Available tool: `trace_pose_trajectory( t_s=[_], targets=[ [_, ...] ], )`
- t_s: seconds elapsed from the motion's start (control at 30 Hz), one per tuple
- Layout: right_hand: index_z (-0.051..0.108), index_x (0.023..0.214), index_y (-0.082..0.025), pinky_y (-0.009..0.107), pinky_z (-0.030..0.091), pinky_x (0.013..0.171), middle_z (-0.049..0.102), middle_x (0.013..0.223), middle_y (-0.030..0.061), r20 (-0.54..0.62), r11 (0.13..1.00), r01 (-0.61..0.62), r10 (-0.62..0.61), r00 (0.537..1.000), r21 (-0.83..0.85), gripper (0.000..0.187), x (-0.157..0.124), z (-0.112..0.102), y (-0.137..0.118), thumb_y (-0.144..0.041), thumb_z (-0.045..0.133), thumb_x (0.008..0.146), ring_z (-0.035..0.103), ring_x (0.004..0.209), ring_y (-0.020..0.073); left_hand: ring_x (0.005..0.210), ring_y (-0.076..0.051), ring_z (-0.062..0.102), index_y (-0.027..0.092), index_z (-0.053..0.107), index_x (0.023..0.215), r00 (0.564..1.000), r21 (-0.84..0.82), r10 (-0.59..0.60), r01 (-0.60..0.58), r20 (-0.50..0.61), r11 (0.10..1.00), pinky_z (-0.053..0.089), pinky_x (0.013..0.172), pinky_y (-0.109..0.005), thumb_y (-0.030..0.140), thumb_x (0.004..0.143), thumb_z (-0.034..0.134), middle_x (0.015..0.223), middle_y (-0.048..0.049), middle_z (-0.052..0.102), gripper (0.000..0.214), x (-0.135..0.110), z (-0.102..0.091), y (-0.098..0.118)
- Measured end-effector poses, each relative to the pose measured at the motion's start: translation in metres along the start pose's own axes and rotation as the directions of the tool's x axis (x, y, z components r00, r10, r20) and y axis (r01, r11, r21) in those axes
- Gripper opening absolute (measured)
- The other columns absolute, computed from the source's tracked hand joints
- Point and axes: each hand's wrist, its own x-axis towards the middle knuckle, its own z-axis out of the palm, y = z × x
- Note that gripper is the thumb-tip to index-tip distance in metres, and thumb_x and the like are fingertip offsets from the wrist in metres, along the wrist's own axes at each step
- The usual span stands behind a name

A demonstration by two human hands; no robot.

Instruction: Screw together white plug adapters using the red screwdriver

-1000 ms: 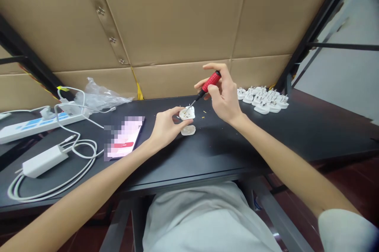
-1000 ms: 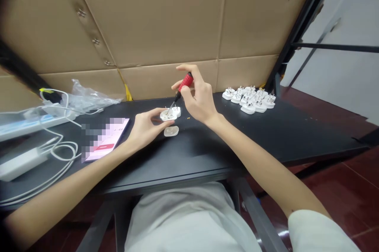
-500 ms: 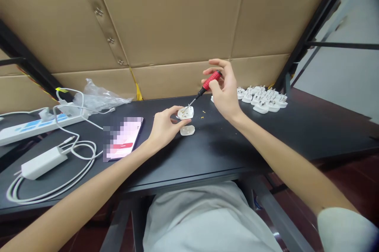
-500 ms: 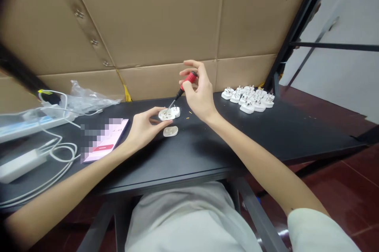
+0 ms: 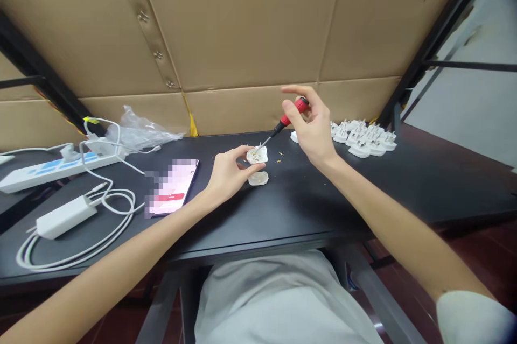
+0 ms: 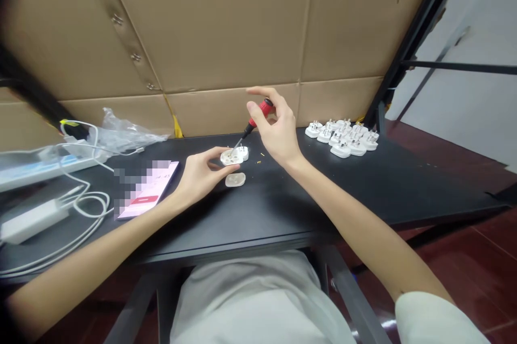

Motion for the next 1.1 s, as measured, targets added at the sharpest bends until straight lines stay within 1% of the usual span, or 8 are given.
trace_pose_trajectory(
  t_s=[0.1, 0.27, 0.47, 0.53, 0.7, 0.83, 1.0, 1.1],
  targets=[
    [0.063, 0.140, -0.038, 0.049, 0.072, 0.098, 0.074, 0.120, 0.0065, -0.005, 0.996, -0.007, 0.007, 1.000, 0.084, 0.047, 0.000, 0.002, 0.000, -0.064, 0.072, 0.102, 0.077, 0.108, 0.0258, 0.077, -0.023, 0.080, 0.027, 0.085, 0.121, 1.000, 0.006, -0.003, 0.003, -0.002, 1.000, 0.063, 0.082, -0.036, 0.052, 0.085, 0.089, 0.113, -0.0029, 0.087, 0.043, 0.000, 0.000, 0.000],
    [0.064, 0.127, -0.032, 0.049, 0.070, 0.104, 0.076, 0.132, 0.0065, -0.018, 0.972, -0.072, 0.078, 0.997, 0.223, 0.024, -0.003, 0.008, 0.002, -0.048, 0.055, 0.112, 0.080, 0.116, 0.0239, 0.081, -0.023, 0.080, 0.027, 0.086, 0.122, 1.000, -0.026, -0.001, 0.002, 0.001, 1.000, 0.063, 0.084, -0.036, 0.052, 0.086, 0.089, 0.113, -0.0028, 0.088, 0.044, 0.000, 0.000, 0.002],
    [0.067, 0.127, -0.036, 0.041, 0.071, 0.087, 0.068, 0.110, 0.0042, -0.030, 1.000, 0.001, -0.002, 1.000, -0.025, 0.032, -0.003, 0.004, 0.004, -0.062, 0.057, 0.112, 0.076, 0.090, 0.0196, 0.077, -0.023, 0.079, 0.027, 0.086, 0.121, 1.000, 0.004, 0.001, -0.001, -0.009, 1.000, 0.063, 0.084, -0.037, 0.052, 0.084, 0.090, 0.114, -0.0030, 0.088, 0.044, 0.000, 0.000, 0.003],
    [0.068, 0.128, -0.036, 0.040, 0.071, 0.084, 0.067, 0.105, 0.0039, -0.019, 0.999, 0.021, -0.022, 1.000, -0.041, 0.034, -0.003, 0.002, 0.005, -0.064, 0.059, 0.111, 0.074, 0.086, 0.0192, 0.077, -0.024, 0.080, 0.027, 0.085, 0.121, 1.000, 0.008, 0.003, -0.003, -0.012, 1.000, 0.063, 0.084, -0.037, 0.053, 0.085, 0.090, 0.114, -0.0033, 0.088, 0.044, 0.000, 0.000, 0.002],
    [0.057, 0.146, -0.038, 0.047, 0.071, 0.099, 0.073, 0.124, 0.0068, -0.002, 0.997, 0.062, -0.062, 0.998, 0.044, 0.042, -0.004, 0.003, 0.011, -0.064, 0.052, 0.113, 0.077, 0.108, 0.0235, 0.074, -0.022, 0.077, 0.027, 0.086, 0.120, 1.000, 0.045, 0.009, -0.009, -0.014, 0.999, 0.061, 0.085, -0.037, 0.051, 0.085, 0.089, 0.113, -0.0026, 0.088, 0.042, 0.001, -0.001, 0.000],
    [0.060, 0.142, -0.037, 0.046, 0.071, 0.098, 0.072, 0.129, 0.0076, 0.031, 0.999, 0.029, -0.030, 0.999, 0.025, 0.043, -0.005, 0.005, 0.012, -0.064, 0.037, 0.117, 0.076, 0.118, 0.0241, 0.069, -0.020, 0.072, 0.028, 0.086, 0.120, 1.000, 0.070, 0.016, -0.015, -0.012, 0.997, 0.059, 0.082, -0.036, 0.051, 0.086, 0.088, 0.110, -0.0020, 0.088, 0.042, 0.001, -0.001, 0.001],
    [0.068, 0.131, -0.037, 0.042, 0.072, 0.084, 0.063, 0.109, 0.0047, -0.031, 1.000, 0.004, -0.004, 1.000, 0.006, 0.036, -0.004, 0.004, 0.004, -0.064, 0.065, 0.108, 0.074, 0.092, 0.0209, 0.066, -0.018, 0.069, 0.028, 0.087, 0.120, 1.000, 0.056, 0.021, -0.020, -0.015, 0.998, 0.058, 0.077, -0.034, 0.052, 0.085, 0.088, 0.110, -0.0022, 0.088, 0.043, 0.000, 0.000, 0.002],
    [0.063, 0.140, -0.039, 0.045, 0.072, 0.089, 0.066, 0.112, 0.0047, 0.002, 0.999, 0.034, -0.034, 0.999, 0.009, 0.038, -0.004, 0.004, 0.005, -0.060, 0.065, 0.108, 0.075, 0.097, 0.0225, 0.067, -0.019, 0.069, 0.028, 0.087, 0.120, 1.000, 0.057, 0.024, -0.023, -0.012, 0.998, 0.057, 0.077, -0.034, 0.052, 0.085, 0.088, 0.108, -0.0018, 0.088, 0.042, 0.000, 0.001, 0.002]
  ],
)
